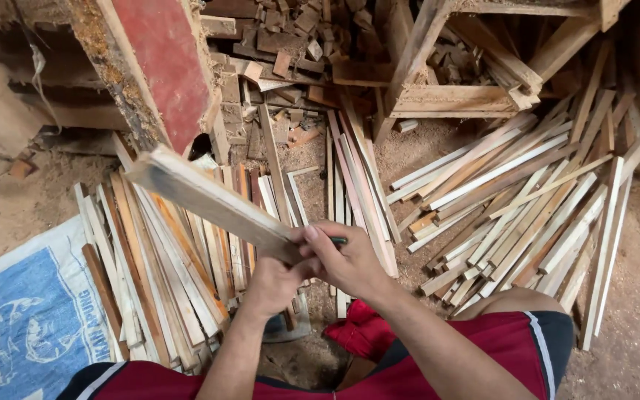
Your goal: Inspecting and marking thin wood strips with a pencil
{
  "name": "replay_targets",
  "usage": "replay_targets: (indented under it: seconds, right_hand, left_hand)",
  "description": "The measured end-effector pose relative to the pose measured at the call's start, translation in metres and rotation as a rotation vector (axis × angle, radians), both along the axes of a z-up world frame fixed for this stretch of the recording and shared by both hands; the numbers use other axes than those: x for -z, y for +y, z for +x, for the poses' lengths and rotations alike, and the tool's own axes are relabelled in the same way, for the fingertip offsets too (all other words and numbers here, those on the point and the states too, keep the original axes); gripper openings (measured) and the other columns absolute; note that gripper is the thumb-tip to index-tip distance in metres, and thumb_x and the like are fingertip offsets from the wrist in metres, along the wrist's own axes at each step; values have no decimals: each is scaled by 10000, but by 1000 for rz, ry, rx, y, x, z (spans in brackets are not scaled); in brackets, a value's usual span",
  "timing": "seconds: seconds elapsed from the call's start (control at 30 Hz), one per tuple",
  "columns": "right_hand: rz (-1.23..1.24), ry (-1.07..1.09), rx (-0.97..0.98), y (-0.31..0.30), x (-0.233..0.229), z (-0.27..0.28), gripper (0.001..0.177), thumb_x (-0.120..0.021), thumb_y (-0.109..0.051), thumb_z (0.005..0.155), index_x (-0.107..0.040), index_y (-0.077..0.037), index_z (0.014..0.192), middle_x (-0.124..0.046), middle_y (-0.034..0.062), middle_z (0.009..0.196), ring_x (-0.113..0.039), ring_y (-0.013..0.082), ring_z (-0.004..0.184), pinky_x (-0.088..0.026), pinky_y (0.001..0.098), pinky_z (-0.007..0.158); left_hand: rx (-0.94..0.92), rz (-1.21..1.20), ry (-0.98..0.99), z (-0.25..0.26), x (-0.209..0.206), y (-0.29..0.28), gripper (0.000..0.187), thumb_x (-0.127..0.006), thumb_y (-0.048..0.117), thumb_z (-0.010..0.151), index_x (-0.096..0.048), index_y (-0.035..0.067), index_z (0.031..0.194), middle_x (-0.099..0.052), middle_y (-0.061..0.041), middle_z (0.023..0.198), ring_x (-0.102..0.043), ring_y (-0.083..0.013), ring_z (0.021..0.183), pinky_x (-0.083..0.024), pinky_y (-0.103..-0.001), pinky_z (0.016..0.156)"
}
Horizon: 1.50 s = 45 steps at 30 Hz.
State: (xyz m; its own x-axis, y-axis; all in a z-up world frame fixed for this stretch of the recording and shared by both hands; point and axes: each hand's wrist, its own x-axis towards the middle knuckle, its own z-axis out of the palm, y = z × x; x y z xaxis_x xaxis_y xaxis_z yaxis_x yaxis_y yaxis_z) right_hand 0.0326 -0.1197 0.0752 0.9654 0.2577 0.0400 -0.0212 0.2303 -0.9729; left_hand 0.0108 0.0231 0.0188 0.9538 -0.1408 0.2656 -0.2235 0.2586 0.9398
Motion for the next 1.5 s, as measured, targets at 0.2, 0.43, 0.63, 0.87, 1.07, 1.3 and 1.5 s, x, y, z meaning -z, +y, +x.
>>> replay_targets:
  seconds: [0.2, 0.43, 0.63, 0.87, 1.07, 1.3, 1.5]
  right_hand:
    - [-256, 21, 20, -29, 23, -2, 326, -617, -177, 995, -761, 62, 826, -628, 174, 516, -571, 145, 444, -564, 293, 360]
    - [-127, -39, 39, -12, 16, -1, 303, -600, -214, 1019, -763, 25, 929, -714, 186, 694, -631, 125, 490, -555, 263, 385]
    - [-325, 105, 19, -71, 65, -9, 256, -602, -138, 989, -765, 51, 933, -693, 199, 649, -643, 183, 432, -543, 283, 378]
    - [-488, -101, 46, -82, 43, -2, 286, -694, -223, 955, -778, 0, 1113, -772, 227, 877, -746, 293, 810, -603, 445, 747]
    - [-585, 74, -52, -79, 75, -26, 259, -714, -312, 941, -841, -103, 1026, -818, 110, 890, -685, 157, 882, -562, 370, 843]
    - [-795, 162, -372, -62, 64, -23, 337, -607, -281, 968, -760, -86, 1198, -766, 60, 697, -490, 92, 346, -392, 230, 287]
    - [-842, 289, -293, -17, 80, -28, 389, -564, -326, 991, -760, -74, 1214, -744, 98, 740, -371, 98, 346, -279, 235, 292]
  left_hand:
    - [-24, -125, 20, -1, -9, 11, 351, -766, 15, 880, -575, -52, 1167, -759, -244, 1078, -736, -286, 1013, -557, -422, 934]
    - [15, 36, 42, 0, 38, 14, 258, -756, 2, 866, -656, -18, 1102, -754, -217, 1040, -703, -277, 962, -618, -419, 795]
    - [-39, -238, 60, 6, 10, 49, 318, -685, -25, 885, -556, -36, 1175, -730, -313, 1064, -745, -413, 983, -644, -517, 816]
    - [-47, -305, 196, 6, -19, 50, 511, -705, 34, 889, -472, 20, 1343, -708, -280, 1211, -732, -331, 1063, -656, -332, 687]
    - [-62, -357, 260, 3, -17, 58, 707, -715, 12, 859, -414, 56, 1497, -592, -235, 1433, -665, -347, 1209, -673, -394, 732]
    - [-65, -431, 229, -1, -17, 93, 939, -726, 27, 834, -176, -100, 1583, -674, -299, 1228, -705, -345, 1081, -646, -328, 814]
    - [-423, -254, 691, -15, -3, 149, 232, -647, -37, 906, -590, -44, 1131, -693, -240, 931, -720, -352, 761, -618, -411, 571]
